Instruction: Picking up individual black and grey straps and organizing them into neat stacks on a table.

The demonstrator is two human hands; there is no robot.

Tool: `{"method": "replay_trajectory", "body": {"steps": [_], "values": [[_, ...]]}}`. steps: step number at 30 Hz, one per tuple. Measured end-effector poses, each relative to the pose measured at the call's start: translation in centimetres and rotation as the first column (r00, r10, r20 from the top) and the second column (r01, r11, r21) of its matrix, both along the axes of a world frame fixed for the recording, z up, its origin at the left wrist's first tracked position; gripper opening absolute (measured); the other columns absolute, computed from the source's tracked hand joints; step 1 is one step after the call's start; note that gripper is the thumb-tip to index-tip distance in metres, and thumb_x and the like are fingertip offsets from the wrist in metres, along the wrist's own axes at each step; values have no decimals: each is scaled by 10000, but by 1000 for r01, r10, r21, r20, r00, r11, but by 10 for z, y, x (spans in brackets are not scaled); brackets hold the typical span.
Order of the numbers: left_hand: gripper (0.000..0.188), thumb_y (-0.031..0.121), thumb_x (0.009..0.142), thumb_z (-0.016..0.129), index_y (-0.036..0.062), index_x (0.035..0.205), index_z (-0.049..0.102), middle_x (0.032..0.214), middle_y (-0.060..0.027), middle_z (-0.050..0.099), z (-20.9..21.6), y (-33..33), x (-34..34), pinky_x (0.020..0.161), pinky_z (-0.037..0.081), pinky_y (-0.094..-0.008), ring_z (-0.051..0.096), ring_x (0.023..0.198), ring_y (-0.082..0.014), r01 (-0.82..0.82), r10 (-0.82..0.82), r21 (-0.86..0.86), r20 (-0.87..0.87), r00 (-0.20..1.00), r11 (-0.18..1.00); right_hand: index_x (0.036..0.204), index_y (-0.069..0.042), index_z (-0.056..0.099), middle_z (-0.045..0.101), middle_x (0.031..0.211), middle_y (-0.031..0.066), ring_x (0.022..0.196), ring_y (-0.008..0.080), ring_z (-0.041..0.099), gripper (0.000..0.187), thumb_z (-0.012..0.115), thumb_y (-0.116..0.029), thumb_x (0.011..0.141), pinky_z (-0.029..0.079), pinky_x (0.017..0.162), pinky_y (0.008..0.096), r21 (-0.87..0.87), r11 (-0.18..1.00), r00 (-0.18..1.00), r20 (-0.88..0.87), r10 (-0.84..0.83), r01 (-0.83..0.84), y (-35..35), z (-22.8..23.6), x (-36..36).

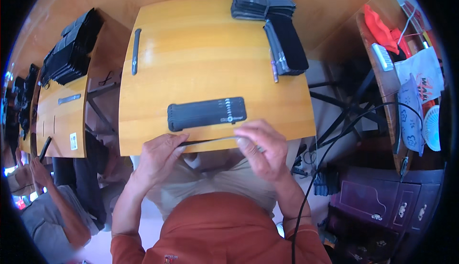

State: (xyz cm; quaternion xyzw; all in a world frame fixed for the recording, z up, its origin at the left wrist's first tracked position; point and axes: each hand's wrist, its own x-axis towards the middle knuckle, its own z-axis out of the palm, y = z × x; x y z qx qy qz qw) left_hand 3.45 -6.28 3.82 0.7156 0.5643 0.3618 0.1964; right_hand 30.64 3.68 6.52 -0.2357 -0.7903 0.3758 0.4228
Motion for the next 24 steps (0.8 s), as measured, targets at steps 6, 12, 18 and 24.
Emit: {"method": "replay_trajectory", "body": {"steps": [6, 12, 18, 24], "values": [[167, 19, 974, 732, -48, 1125, 751, 914, -119, 760, -9, -21, -2, 742, 586, -298, 734, 813, -187, -129, 238, -345, 295, 925, 929, 1125, 95, 720, 728, 975, 131, 801, 145, 715, 170, 708, -25, 1005, 601, 737, 266, -355, 907, 968, -26, -251, 226, -8, -49, 20], [128, 91, 951, 807, -19, 1011, 778, 815, -24, 748, -23, -22, -1, 697, 537, -219, 665, 757, -58, -272, 503, -491, 433, 748, 827, 1120, 48, 748, 749, 916, 75, 795, 106, 688, 177, 757, -65, 983, 565, 729, 247, -503, 821, 946, -21, -322, 269, -15, -74, 16], [130, 56, 986, 752, -38, 1075, 760, 866, -54, 748, -29, -18, -6, 722, 580, -233, 699, 784, -91, -268, 531, -543, 413, 740, 796, 1121, 58, 739, 731, 911, 66, 777, 105, 668, 170, 735, -55, 995, 546, 705, 246, -522, 796, 944, 58, -325, 307, -9, -80, 14], [167, 45, 1026, 691, -23, 1164, 755, 988, -44, 740, -34, -10, -7, 800, 610, -242, 703, 857, -89, -213, 539, -565, 508, 672, 797, 1122, 72, 729, 701, 953, 85, 743, 112, 656, 167, 706, -51, 1011, 540, 665, 247, -425, 843, 940, 75, -332, 331, -2, -79, 11]]}}
